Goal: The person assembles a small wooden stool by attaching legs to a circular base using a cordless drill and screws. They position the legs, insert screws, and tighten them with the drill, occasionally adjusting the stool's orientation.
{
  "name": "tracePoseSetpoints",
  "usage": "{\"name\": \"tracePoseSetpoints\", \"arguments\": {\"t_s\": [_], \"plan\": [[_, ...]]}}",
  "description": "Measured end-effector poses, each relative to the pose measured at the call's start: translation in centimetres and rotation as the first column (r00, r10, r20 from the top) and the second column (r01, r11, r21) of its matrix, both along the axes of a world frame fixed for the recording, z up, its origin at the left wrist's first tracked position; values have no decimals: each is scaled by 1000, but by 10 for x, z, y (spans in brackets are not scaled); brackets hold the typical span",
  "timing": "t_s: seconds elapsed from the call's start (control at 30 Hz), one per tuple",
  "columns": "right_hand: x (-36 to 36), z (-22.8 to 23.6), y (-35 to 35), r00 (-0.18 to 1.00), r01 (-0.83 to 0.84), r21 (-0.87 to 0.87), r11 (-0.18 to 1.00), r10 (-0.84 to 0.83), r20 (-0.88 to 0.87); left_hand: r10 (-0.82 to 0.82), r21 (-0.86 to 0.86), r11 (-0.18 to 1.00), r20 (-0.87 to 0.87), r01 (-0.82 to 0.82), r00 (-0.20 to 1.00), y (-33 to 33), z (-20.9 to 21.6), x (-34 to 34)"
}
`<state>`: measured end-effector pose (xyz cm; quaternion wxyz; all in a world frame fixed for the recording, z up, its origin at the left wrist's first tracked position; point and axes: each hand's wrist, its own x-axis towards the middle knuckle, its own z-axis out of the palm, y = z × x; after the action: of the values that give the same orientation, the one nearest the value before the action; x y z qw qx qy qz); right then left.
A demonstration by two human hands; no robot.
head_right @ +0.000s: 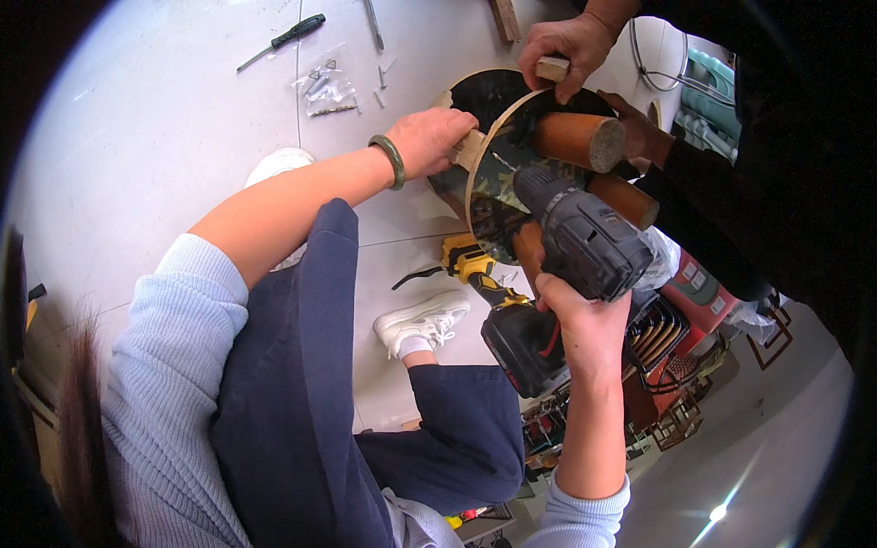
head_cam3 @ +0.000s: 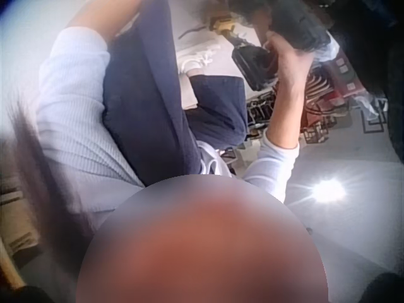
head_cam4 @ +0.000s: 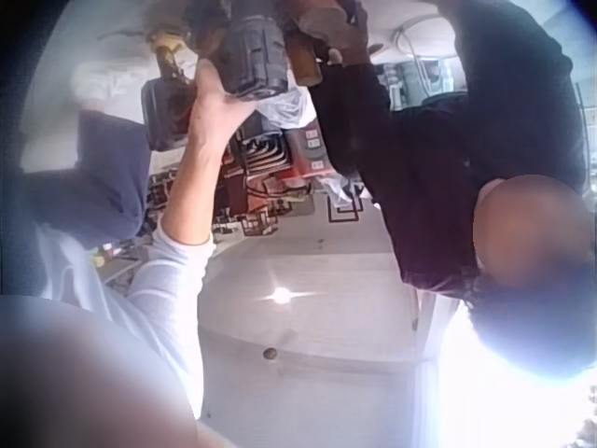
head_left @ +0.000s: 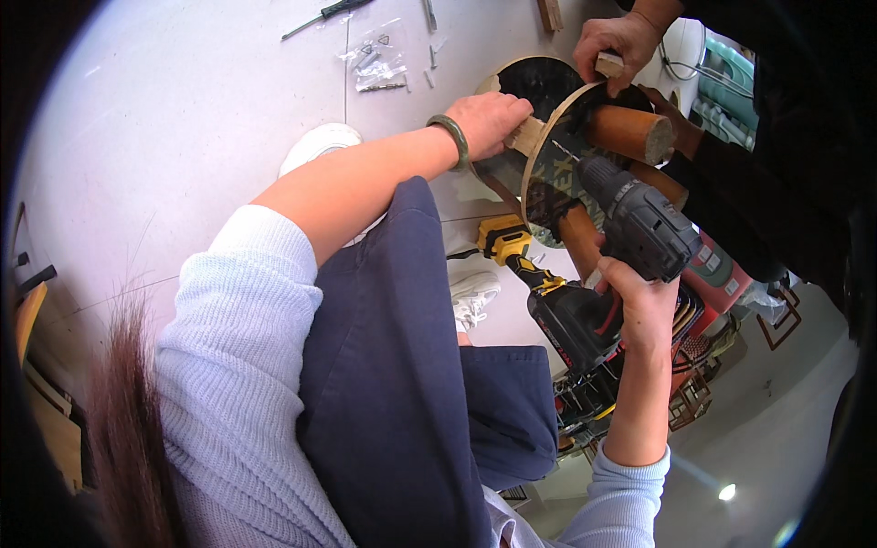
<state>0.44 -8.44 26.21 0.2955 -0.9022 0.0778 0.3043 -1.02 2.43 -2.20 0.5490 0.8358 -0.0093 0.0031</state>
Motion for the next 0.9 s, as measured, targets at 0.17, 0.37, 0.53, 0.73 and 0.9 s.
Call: {"name": "tracePoseSetpoints", "arguments": {"t_s": [0.17, 0.37, 0.53, 0.73, 0.9], "plan": [[-1, -1, -2, 1000, -14, -11, 1000, 14, 7, -8, 7, 1000, 6, 7, 1000, 0, 0, 0], [-1, 1, -3, 1000, -28, -41, 999, 28, -6, -29, -1, 1000, -57, 29, 998, 2, 4, 1], [-1, 2, -2, 1000, -31, -49, 998, 31, -3, -23, -2, 1000, -46, 23, 999, 2, 4, 1], [0, 3, -1, 999, -42, -65, 997, 41, -7, -15, 13, 1000, -31, 15, 999, 0, 2, 1], [1, 3, -1, 999, -31, -49, 998, 30, -21, -10, 14, 1000, -16, 10, 1000, 0, 1, 1]]}}
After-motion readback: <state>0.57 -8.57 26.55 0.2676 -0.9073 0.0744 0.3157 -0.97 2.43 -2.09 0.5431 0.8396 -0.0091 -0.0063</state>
